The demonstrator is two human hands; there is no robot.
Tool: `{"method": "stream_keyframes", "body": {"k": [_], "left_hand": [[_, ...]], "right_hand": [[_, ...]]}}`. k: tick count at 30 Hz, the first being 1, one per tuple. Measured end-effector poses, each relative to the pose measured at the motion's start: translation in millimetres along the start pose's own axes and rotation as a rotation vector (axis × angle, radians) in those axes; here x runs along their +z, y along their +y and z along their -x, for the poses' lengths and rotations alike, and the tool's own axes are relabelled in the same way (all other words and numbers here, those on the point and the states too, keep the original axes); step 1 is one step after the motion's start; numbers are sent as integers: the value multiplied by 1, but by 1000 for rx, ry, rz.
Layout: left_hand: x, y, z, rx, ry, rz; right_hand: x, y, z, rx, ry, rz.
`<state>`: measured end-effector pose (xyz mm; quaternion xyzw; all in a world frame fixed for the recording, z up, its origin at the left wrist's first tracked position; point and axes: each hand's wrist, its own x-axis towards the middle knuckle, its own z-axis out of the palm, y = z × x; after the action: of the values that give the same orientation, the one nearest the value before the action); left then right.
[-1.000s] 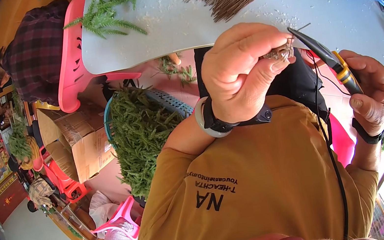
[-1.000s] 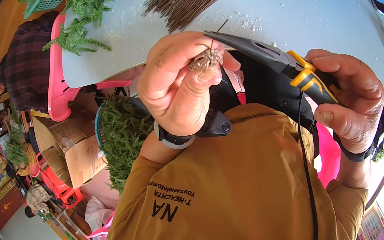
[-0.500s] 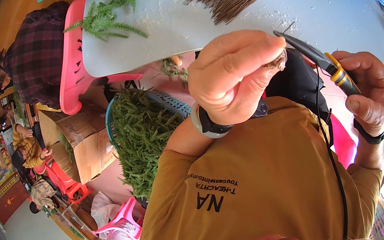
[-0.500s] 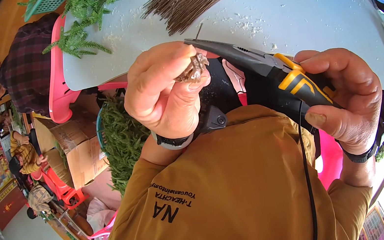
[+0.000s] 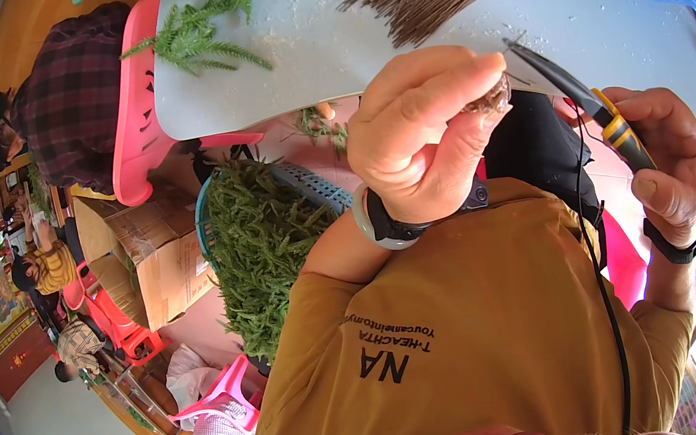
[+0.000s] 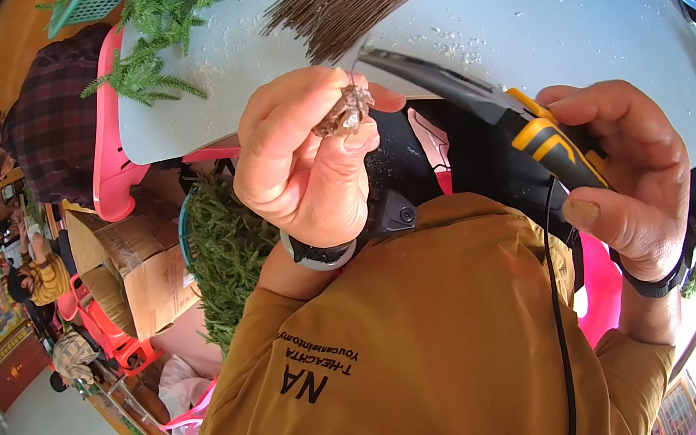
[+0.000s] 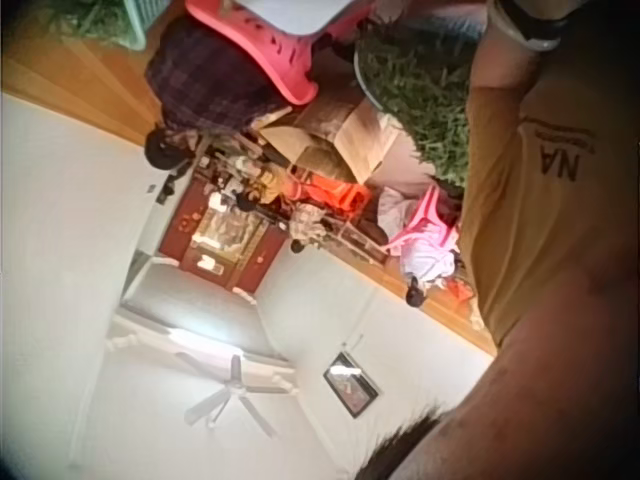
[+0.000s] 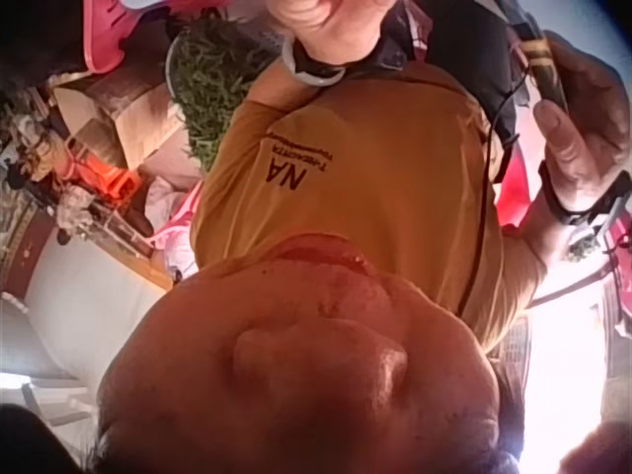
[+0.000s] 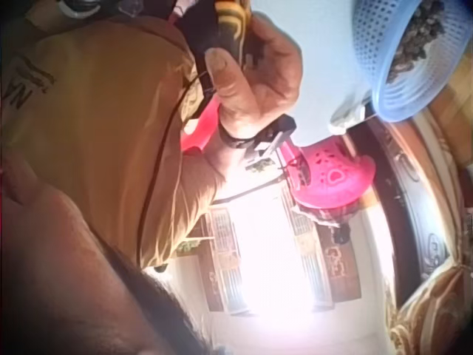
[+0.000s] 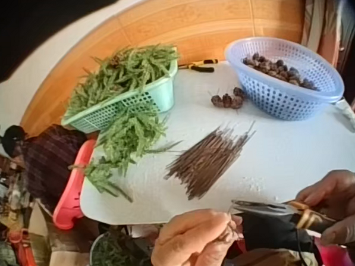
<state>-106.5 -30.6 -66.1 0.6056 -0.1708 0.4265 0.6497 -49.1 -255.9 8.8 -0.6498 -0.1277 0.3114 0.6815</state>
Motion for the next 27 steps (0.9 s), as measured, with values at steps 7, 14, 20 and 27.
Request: {"method": "stream_keyframes", "body": {"k": [7,14,20,27], "left_hand": [[-8,0,2,30,-16,14],[-10,-2,1,57,-28,0],[-13,-3,-2,100,-123,-93],[-6,1,-8,125,-20,-226]], "right_hand": [[8,4,13,-138,99,91],[10,-1,17,-255,14,311],[8,-2,15,-303,-18,377],[8,1,13,-498,-36,565]]}}
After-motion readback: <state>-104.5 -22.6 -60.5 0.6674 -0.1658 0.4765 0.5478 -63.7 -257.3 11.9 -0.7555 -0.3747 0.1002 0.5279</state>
